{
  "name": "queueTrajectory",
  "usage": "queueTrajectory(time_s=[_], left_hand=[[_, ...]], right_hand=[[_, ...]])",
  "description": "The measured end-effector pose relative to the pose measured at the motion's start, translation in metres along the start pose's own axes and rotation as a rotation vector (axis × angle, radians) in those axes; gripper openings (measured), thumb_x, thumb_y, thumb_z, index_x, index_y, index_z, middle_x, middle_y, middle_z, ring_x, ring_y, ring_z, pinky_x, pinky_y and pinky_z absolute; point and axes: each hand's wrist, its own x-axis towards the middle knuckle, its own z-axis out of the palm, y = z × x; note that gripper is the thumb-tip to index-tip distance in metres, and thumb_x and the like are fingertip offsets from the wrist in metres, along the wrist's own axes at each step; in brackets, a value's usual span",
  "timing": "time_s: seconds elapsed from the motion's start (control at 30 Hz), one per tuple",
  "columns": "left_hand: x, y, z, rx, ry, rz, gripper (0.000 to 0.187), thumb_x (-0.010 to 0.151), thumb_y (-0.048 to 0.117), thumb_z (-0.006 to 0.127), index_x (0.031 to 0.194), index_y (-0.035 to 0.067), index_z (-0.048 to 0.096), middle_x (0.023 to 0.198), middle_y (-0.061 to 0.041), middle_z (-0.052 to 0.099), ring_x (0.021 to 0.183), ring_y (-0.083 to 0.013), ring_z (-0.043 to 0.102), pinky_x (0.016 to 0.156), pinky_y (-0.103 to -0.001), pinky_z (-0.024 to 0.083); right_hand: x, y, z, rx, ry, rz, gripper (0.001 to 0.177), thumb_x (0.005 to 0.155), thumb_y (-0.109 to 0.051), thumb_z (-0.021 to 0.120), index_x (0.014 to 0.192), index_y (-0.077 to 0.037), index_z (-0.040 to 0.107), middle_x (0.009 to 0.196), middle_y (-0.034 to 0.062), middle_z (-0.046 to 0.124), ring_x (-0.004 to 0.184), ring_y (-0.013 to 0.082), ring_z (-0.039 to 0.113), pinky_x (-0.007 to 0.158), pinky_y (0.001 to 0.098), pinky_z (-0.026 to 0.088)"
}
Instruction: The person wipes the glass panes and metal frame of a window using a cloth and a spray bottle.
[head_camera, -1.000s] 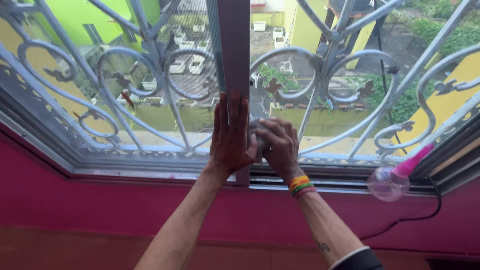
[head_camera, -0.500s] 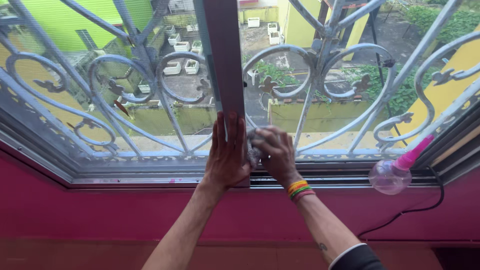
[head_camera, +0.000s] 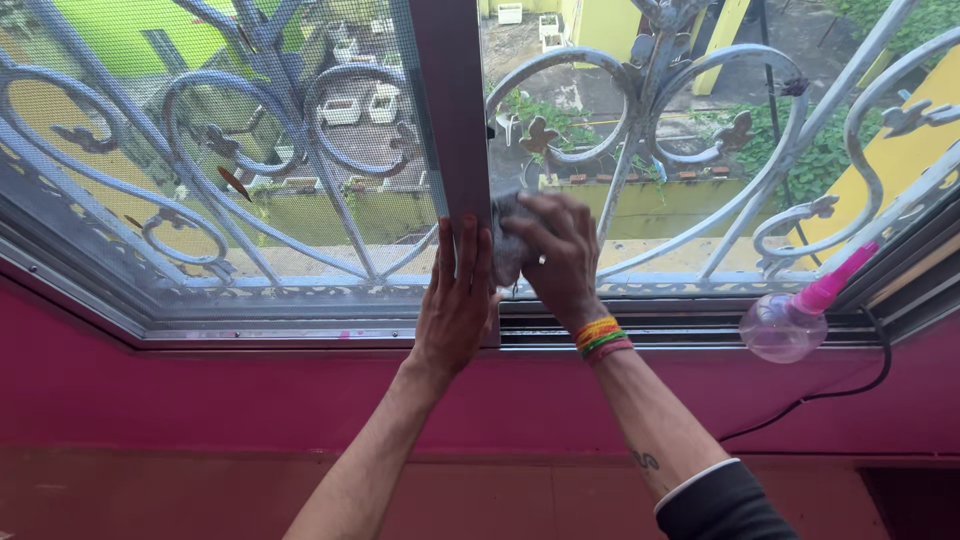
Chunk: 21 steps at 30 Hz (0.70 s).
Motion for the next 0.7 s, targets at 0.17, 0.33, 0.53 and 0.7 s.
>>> queueTrajectory(time_s=[0.17,0.33,0.53,0.7], left_hand=[[-0.011,-0.004,0.009,0.016,-0.061,-0.032,0.096,0.087,0.010,0.073,0.162,-0.001,0.014,0.170,-0.021,0.006,0.156,-0.0493,0.009,0.129,-0.054,0.027],[-0.022,-0.005,0.023,0.047,-0.021,-0.021,0.083,0.096,0.007,0.062,0.163,0.000,0.014,0.171,-0.021,0.007,0.157,-0.0496,0.010,0.130,-0.057,0.028],[-0.026,0.003,0.035,0.040,0.026,-0.053,0.077,0.098,0.004,0.057,0.162,-0.002,0.014,0.170,-0.024,0.009,0.157,-0.0524,0.010,0.131,-0.058,0.024],[-0.024,0.004,0.033,0.009,-0.154,-0.126,0.096,0.077,0.005,0.064,0.158,-0.005,0.013,0.167,-0.026,0.007,0.154,-0.0554,0.007,0.130,-0.059,0.018]], right_hand=[[-0.052,-0.001,0.007,-0.020,-0.242,0.073,0.053,0.060,0.000,0.079,0.110,-0.019,0.075,0.133,-0.0007,0.065,0.129,0.0295,0.053,0.099,0.0456,0.047],[-0.040,0.005,0.006,-0.011,-0.215,0.049,0.053,0.060,-0.001,0.080,0.109,-0.021,0.076,0.134,0.0005,0.063,0.129,0.0304,0.052,0.098,0.0450,0.046],[-0.029,0.005,0.010,-0.019,-0.102,0.077,0.052,0.064,0.000,0.080,0.112,-0.020,0.076,0.135,0.0015,0.062,0.133,0.0293,0.052,0.107,0.0450,0.047],[-0.069,0.002,0.017,-0.020,-0.223,0.081,0.052,0.059,-0.004,0.081,0.108,-0.020,0.077,0.130,0.0001,0.065,0.127,0.0304,0.053,0.099,0.0453,0.046]])
